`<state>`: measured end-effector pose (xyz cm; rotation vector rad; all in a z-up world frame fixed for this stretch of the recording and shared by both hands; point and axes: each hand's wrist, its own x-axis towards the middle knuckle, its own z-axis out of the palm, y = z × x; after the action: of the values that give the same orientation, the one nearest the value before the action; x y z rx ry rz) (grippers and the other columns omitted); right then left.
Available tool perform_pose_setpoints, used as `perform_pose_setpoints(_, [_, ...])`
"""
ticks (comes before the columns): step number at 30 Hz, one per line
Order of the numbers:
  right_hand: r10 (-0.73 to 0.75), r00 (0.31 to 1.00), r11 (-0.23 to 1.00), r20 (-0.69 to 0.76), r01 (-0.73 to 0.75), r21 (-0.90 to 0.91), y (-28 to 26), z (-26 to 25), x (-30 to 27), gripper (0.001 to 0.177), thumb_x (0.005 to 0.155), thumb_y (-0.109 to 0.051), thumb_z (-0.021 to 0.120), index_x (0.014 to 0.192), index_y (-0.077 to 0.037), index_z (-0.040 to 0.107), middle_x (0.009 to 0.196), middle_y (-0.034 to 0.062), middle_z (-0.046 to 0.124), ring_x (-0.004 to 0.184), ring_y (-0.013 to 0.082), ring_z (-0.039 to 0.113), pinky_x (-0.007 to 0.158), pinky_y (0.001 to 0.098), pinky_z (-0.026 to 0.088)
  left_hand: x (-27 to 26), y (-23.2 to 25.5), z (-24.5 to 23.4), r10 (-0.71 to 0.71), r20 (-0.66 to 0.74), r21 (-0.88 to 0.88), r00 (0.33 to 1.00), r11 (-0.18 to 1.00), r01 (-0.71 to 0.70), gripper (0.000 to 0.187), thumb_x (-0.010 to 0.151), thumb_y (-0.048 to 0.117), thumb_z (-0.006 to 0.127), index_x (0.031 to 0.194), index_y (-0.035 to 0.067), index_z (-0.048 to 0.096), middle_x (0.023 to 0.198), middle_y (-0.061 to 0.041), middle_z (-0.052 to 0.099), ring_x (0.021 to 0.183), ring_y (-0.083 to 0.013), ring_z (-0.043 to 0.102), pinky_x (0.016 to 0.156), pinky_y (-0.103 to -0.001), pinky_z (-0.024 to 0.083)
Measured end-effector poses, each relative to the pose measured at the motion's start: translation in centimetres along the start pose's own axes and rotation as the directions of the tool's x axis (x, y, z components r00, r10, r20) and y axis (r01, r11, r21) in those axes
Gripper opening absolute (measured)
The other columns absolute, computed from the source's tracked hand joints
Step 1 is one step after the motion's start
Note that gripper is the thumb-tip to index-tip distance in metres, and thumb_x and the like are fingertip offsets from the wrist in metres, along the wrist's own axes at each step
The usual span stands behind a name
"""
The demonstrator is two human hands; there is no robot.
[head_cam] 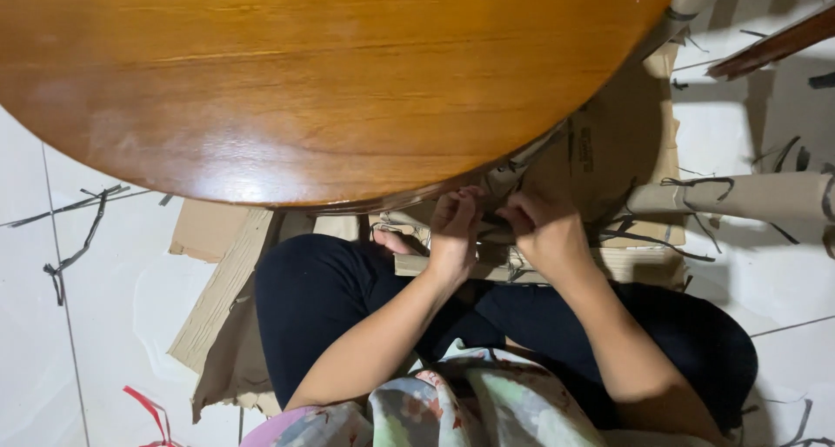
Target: Wrapping the legs of a wooden stool with protective cardboard and securing them with plastic ties.
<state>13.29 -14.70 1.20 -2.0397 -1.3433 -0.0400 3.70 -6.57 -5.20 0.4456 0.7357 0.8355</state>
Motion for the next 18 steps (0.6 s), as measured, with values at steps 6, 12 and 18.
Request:
perform_pose_setpoints(6, [-0.134, 0.980, 0.989, 0.147, 0.124, 0.078, -5.1, -2.0, 1.6, 0.012, 0.085, -0.005, 0.063, 0.082, -0.007, 0.074, 0.065, 0.0197, 0.066, 0.065, 0.0446, 0.067, 0.057, 0.0469, 0.057, 5.0, -4.0, -2.9, -0.153, -0.087, -0.028, 0.984, 0.988, 0.151, 0.013, 0.095, 0.003, 0.062, 0.085, 0.001, 0.068, 0.068, -0.013, 0.060, 0.053, -0.0243, 0.063, 0.046, -0.032, 0.053])
perform_pose_setpoints(12, [-0.019, 0.950, 0.981, 0.312, 0.077, -0.178, 6.0, 0.2, -4.4, 0.031, 0.076, -0.027, 0.069, 0.050, -0.009, 0.068, 0.048, 0.0170, 0.062, 0.056, 0.0394, 0.068, 0.054, 0.0503, 0.052, 8.3, -7.4, -6.5, -0.141, -0.050, 0.284, 0.989, 0.947, 0.149, 0.016, 0.096, 0.010, 0.057, 0.089, 0.004, 0.071, 0.075, -0.015, 0.066, 0.061, -0.0276, 0.067, 0.050, -0.040, 0.054])
perform_pose_setpoints(18, [-0.105, 0.981, 0.961, 0.161, 0.141, -0.237, 5.0, -2.1, 1.7, 0.009, 0.093, -0.027, 0.072, 0.092, -0.028, 0.081, 0.065, 0.0055, 0.068, 0.064, 0.0295, 0.070, 0.060, 0.0380, 0.056, 8.9, -4.8, -6.8, -0.101, 0.057, 0.852, 0.993, 0.523, 0.004, 0.023, 0.100, 0.024, 0.054, 0.102, 0.010, 0.073, 0.089, -0.012, 0.071, 0.086, -0.0284, 0.070, 0.073, -0.043, 0.056])
